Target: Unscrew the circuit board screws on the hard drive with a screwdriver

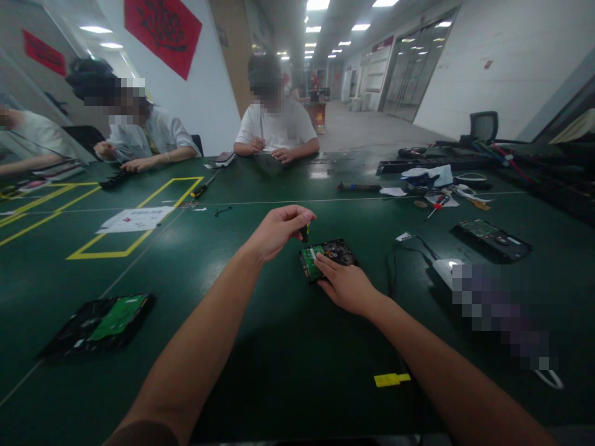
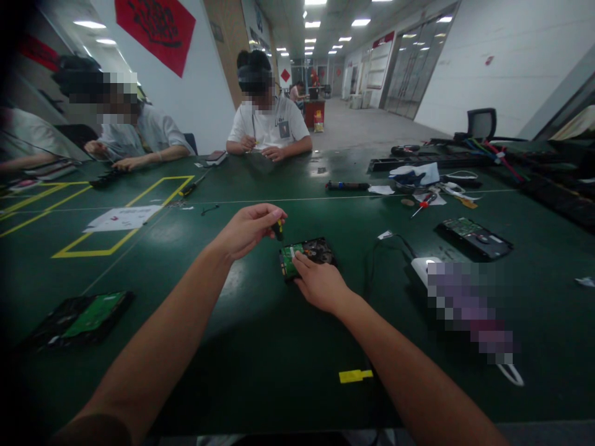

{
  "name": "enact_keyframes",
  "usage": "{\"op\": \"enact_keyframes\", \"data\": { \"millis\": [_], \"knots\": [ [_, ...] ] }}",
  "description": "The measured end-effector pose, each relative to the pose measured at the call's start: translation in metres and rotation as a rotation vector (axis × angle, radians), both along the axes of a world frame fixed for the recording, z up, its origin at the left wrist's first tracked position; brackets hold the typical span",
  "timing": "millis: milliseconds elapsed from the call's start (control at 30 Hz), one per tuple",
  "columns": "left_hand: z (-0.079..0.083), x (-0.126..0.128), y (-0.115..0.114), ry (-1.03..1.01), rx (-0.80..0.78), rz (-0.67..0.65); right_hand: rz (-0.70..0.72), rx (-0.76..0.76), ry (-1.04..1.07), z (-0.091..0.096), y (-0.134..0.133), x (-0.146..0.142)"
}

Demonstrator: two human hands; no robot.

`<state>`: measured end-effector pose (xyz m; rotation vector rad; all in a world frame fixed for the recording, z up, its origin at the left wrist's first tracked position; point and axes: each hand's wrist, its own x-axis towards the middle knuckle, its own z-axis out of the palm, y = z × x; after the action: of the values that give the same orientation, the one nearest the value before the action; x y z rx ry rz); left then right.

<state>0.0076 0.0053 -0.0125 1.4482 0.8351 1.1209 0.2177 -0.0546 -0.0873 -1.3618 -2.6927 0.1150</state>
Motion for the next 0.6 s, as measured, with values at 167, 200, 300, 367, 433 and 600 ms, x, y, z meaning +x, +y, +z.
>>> {"op": "enact_keyframes", "data": {
  "millis": [167,200,300,367,433,600],
  "knots": [
    [0.0024,-0.0006,-0.0022,0.049,-0.008,-0.006,-0.016,-0.022,-0.004,0.0019,-0.0004,-0.0009],
    [0.0032,-0.0003,-0.0029,0.042,-0.015,-0.019,-0.015,-0.024,-0.003,0.0021,-0.0004,-0.0009],
    [0.0042,0.0000,-0.0039,-0.018,-0.064,-0.055,-0.006,-0.025,-0.003,0.0021,-0.0002,-0.0007],
    [0.0034,-0.0002,-0.0035,-0.075,-0.102,-0.055,-0.005,-0.021,-0.008,0.0020,0.0001,-0.0007],
    [0.0026,-0.0006,-0.0028,-0.117,-0.128,-0.040,-0.006,-0.021,-0.015,0.0019,0.0004,-0.0009],
    [0.0050,-0.0022,-0.0029,-0.079,-0.118,-0.057,-0.006,-0.016,-0.014,0.0021,-0.0001,-0.0015]
  ]
}}
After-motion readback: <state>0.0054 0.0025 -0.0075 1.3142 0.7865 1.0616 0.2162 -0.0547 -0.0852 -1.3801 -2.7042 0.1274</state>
